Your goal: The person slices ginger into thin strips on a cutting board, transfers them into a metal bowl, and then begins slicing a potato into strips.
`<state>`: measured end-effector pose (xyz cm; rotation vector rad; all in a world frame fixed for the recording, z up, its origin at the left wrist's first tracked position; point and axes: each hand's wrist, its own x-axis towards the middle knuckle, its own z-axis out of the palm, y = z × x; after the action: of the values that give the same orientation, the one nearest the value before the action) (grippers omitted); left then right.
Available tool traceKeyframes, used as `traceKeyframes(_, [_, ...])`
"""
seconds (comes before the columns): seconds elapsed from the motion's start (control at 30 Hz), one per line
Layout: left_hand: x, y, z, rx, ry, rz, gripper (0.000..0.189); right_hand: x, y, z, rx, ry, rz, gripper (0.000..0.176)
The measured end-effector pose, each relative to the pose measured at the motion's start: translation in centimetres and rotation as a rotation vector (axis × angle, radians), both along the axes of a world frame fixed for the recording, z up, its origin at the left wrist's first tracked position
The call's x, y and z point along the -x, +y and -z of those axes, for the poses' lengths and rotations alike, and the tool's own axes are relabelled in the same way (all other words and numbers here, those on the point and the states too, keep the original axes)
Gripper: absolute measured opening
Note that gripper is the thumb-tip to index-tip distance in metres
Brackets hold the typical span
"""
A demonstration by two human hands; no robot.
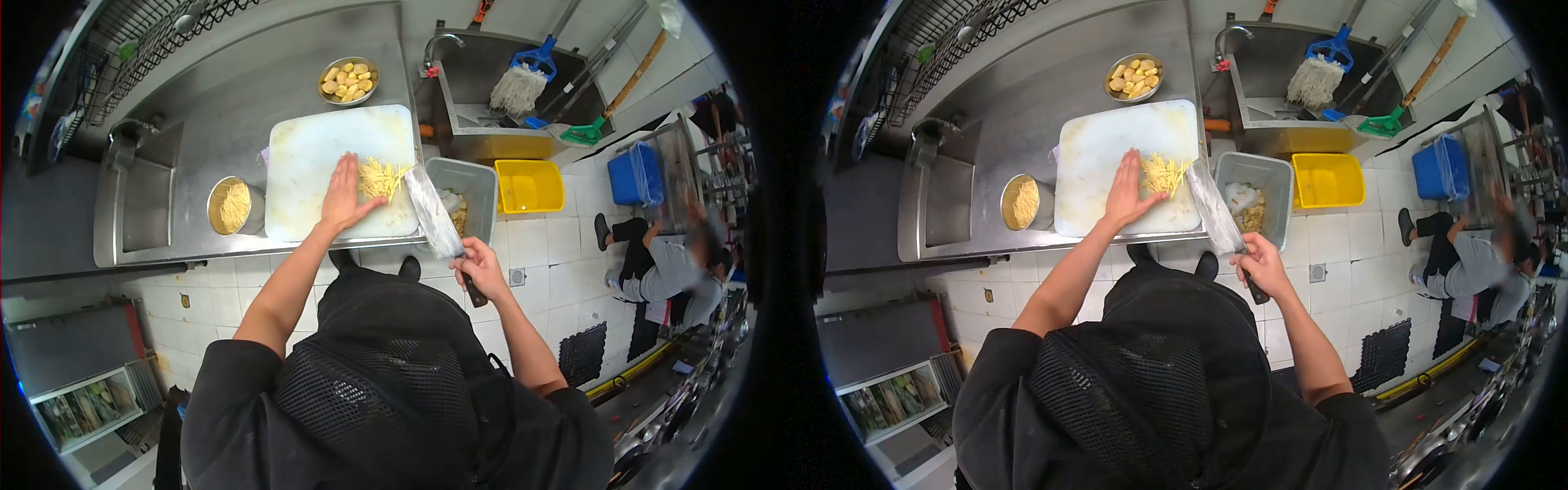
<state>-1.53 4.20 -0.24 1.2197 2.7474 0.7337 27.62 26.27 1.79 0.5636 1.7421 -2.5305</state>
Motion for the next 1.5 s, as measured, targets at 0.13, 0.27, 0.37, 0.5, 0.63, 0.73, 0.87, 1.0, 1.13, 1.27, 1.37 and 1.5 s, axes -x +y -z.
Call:
traceKeyframes(0.13, [-0.3,1.9,1.7,0.085,-0.031,-0.181,0.127,1.6,-1.0,1.9,0.066,-0.035,0.082,0.028])
traceKeyframes(0.27, [-1.1,3.9,1.8,0.033,-0.039,-0.206,0.129,2.5,-1.9,3.5,0.039,-0.078,0.086,0.027])
traceKeyframes(0.37, [-1.8,5.4,1.8,-0.041,-0.058,-0.210,0.125,4.9,-2.8,4.5,-0.037,-0.072,0.047,0.027])
traceKeyframes(0.5, [-2.3,7.1,2.1,-0.185,-0.067,-0.339,0.108,8.8,-3.9,2.1,-0.176,-0.123,0.015,0.022])
traceKeyframes(0.63, [-2.7,7.7,1.8,-0.262,-0.087,-0.402,0.094,10.1,-2.9,1.7,-0.184,-0.122,-0.073,0.010])
traceKeyframes(0.73, [-2.7,7.6,1.7,-0.226,-0.084,-0.382,0.093,9.9,-2.1,1.9,-0.125,-0.154,-0.113,0.014])
traceKeyframes(0.87, [-3.0,7.9,1.4,-0.223,-0.135,-0.377,0.093,9.0,-2.4,3.1,-0.046,-0.142,-0.096,0.013])
traceKeyframes(1.0, [-3.2,8.3,1.2,-0.226,-0.131,-0.371,0.084,9.7,-3.3,3.0,-0.058,-0.169,-0.201,0.013])
traceKeyframes(1.13, [-2.9,8.4,3.0,-0.454,-0.107,-0.428,0.055,11.0,-5.8,2.8,-0.099,-0.172,-0.226,0.009])
traceKeyframes(1.27, [-2.0,6.8,2.7,-0.650,-0.228,-0.431,0.044,12.1,-9.3,0.8,-0.099,-0.121,-0.106,0.006])
traceKeyframes(1.37, [0.3,3.0,0.0,-0.774,-0.148,-0.460,0.045,14.3,-12.1,-2.8,-0.158,-0.090,-0.184,0.007])
traceKeyframes(1.5, [5.1,-7.7,-5.0,-0.771,0.052,-0.612,0.043,19.9,-18.3,-6.1,-0.278,-0.029,-0.421,0.010])
